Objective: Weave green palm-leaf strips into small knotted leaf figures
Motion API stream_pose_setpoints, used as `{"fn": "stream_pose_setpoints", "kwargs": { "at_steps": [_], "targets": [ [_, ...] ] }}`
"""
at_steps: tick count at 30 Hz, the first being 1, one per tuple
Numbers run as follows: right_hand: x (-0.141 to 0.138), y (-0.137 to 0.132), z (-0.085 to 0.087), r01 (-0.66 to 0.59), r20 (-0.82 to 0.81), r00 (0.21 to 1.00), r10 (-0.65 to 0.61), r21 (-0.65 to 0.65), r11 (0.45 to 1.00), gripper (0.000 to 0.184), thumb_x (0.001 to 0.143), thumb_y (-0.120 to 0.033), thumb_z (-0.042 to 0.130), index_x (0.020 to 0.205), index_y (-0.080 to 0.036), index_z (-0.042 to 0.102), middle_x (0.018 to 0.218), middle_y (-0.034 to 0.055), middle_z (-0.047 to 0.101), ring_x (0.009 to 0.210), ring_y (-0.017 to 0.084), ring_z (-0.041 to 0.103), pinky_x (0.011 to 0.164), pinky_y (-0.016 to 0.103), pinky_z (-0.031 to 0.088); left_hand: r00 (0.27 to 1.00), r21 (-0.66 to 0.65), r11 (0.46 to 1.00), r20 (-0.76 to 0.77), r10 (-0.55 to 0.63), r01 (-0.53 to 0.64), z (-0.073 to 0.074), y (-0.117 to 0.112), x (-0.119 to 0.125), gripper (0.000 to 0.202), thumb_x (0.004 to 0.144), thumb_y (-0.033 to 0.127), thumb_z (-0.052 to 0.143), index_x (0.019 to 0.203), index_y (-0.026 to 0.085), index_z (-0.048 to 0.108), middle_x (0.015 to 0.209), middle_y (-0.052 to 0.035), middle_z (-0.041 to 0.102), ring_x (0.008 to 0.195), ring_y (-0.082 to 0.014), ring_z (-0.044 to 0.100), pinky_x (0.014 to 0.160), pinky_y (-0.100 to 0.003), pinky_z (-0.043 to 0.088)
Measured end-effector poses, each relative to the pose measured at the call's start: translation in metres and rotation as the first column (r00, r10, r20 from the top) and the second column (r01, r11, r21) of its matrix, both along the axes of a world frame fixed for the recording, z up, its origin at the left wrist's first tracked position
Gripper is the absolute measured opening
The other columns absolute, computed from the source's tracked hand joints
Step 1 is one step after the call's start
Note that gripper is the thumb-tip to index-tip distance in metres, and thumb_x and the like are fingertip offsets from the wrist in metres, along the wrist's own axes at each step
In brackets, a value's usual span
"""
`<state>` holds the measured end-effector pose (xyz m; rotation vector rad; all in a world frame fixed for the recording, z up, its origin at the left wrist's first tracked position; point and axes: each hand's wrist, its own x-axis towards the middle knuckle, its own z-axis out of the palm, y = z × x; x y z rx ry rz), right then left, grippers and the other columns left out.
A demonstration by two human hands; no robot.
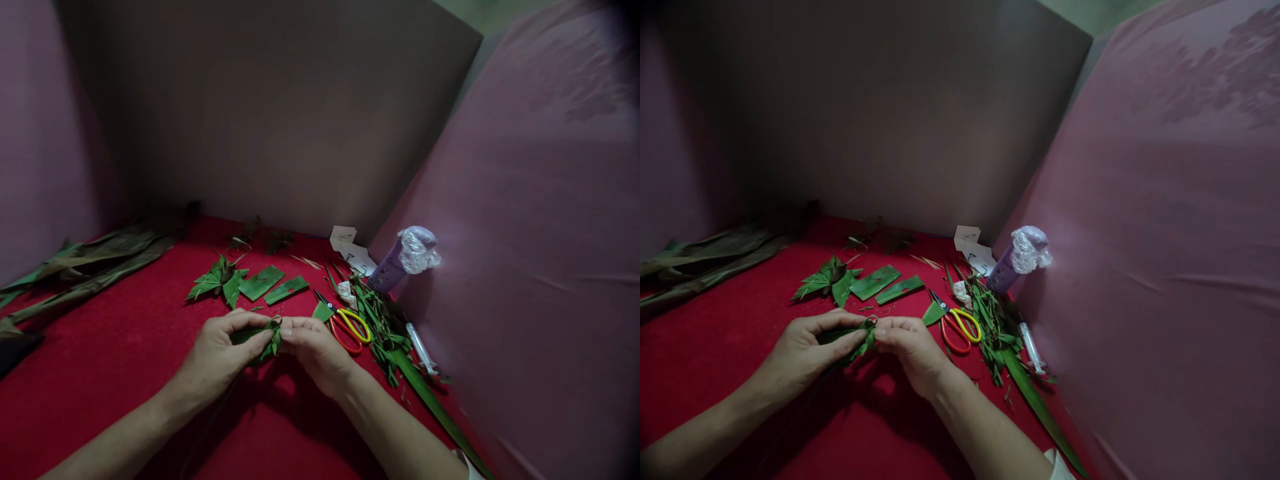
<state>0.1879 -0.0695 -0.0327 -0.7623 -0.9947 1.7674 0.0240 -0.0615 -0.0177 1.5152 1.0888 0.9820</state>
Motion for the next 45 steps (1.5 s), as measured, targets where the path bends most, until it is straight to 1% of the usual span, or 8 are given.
{"fn": "stream_pose_setpoints", "kwargs": {
  "at_steps": [5, 7, 12, 18, 26, 33, 42, 45],
  "targets": [
    [0.001, 0.0, -0.001, -0.061, -0.057, 0.997, 0.056, -0.103, 0.993, 0.009, 0.069, -0.02, 0.064, 0.071, -0.012, 0.065, 0.075, 0.0028, 0.059, 0.073, 0.013, 0.053, 0.075, 0.027, 0.041, 0.984, 0.284, 0.959, -0.167, 0.067, -0.017, -0.004, 0.001, -0.001, 0.017, 0.075, 0.03, 0.06, 0.084, 0.02, 0.071, 0.073, -0.0032, 0.064, 0.071, -0.0179, 0.058, 0.065, -0.029, 0.045],
    [0.001, 0.001, -0.001, -0.05, -0.068, 0.997, 0.043, -0.112, 0.992, 0.008, 0.068, -0.02, 0.066, 0.069, -0.012, 0.065, 0.073, 0.0021, 0.058, 0.071, 0.012, 0.053, 0.076, 0.027, 0.04, 0.979, 0.324, 0.946, -0.189, 0.078, -0.013, -0.005, 0.001, -0.001, 0.017, 0.075, 0.03, 0.06, 0.086, 0.02, 0.07, 0.074, -0.0032, 0.064, 0.072, -0.0182, 0.058, 0.066, -0.029, 0.045],
    [0.0, 0.001, -0.002, 0.012, -0.044, 0.999, -0.016, -0.08, 0.997, 0.007, 0.067, -0.02, 0.066, 0.065, -0.013, 0.065, 0.068, 0.0004, 0.057, 0.066, 0.011, 0.05, 0.071, 0.025, 0.039, 0.993, 0.137, 0.99, -0.113, 0.038, -0.023, -0.002, -0.001, -0.001, 0.017, 0.074, 0.032, 0.063, 0.084, 0.02, 0.069, 0.075, -0.0026, 0.064, 0.068, -0.0158, 0.057, 0.058, -0.025, 0.044],
    [-0.001, 0.001, -0.002, 0.116, 0.116, 0.984, -0.132, 0.141, 0.983, 0.008, 0.065, -0.012, 0.06, 0.066, -0.015, 0.068, 0.081, 0.0022, 0.059, 0.079, 0.014, 0.051, 0.075, 0.025, 0.039, 0.995, -0.127, 0.992, 0.093, 0.039, -0.027, 0.002, 0.0, 0.001, 0.02, 0.068, 0.034, 0.069, 0.082, 0.02, 0.068, 0.067, 0.0021, 0.064, 0.056, -0.0101, 0.054, 0.052, -0.019, 0.042],
    [0.0, 0.002, 0.003, 0.165, 0.196, 0.96, -0.198, 0.175, 0.971, 0.004, 0.062, -0.018, 0.066, 0.063, -0.018, 0.069, 0.08, 0.0016, 0.06, 0.076, 0.014, 0.053, 0.074, 0.027, 0.041, 0.994, -0.058, 0.997, 0.096, 0.059, -0.054, 0.001, -0.001, 0.0, 0.016, 0.067, 0.029, 0.07, 0.081, 0.021, 0.07, 0.067, 0.0024, 0.064, 0.056, -0.0097, 0.053, 0.051, -0.018, 0.042],
    [0.0, 0.004, 0.0, 0.183, 0.172, 0.963, -0.208, 0.151, 0.971, 0.013, 0.063, -0.012, 0.056, 0.055, -0.015, 0.066, 0.077, 0.0029, 0.06, 0.076, 0.015, 0.052, 0.074, 0.026, 0.039, 0.995, -0.024, 0.999, 0.093, 0.026, -0.023, -0.003, -0.002, 0.002, 0.016, 0.07, 0.03, 0.068, 0.083, 0.02, 0.07, 0.07, 0.0014, 0.062, 0.058, -0.0106, 0.055, 0.052, -0.019, 0.044],
    [0.001, 0.003, 0.006, 0.081, 0.155, 0.985, -0.07, -0.062, 0.995, 0.006, 0.058, -0.016, 0.066, 0.056, -0.014, 0.061, 0.058, -0.0023, 0.054, 0.057, 0.01, 0.044, 0.063, 0.023, 0.034, 0.998, 0.021, 0.999, 0.049, 0.028, -0.029, -0.008, 0.0, 0.0, 0.016, 0.071, 0.03, 0.066, 0.083, 0.02, 0.07, 0.072, -0.0008, 0.064, 0.066, -0.0136, 0.057, 0.057, -0.021, 0.045],
    [0.003, 0.004, 0.003, 0.05, 0.161, 0.986, -0.042, -0.045, 0.998, 0.005, 0.062, -0.017, 0.06, 0.06, -0.013, 0.063, 0.062, 0.0002, 0.056, 0.063, 0.011, 0.047, 0.065, 0.023, 0.034, 0.998, 0.013, 0.999, 0.053, 0.035, -0.035, -0.009, 0.001, 0.0, 0.018, 0.071, 0.032, 0.066, 0.084, 0.02, 0.07, 0.072, -0.0008, 0.065, 0.065, -0.0138, 0.057, 0.056, -0.021, 0.045]
  ]
}}
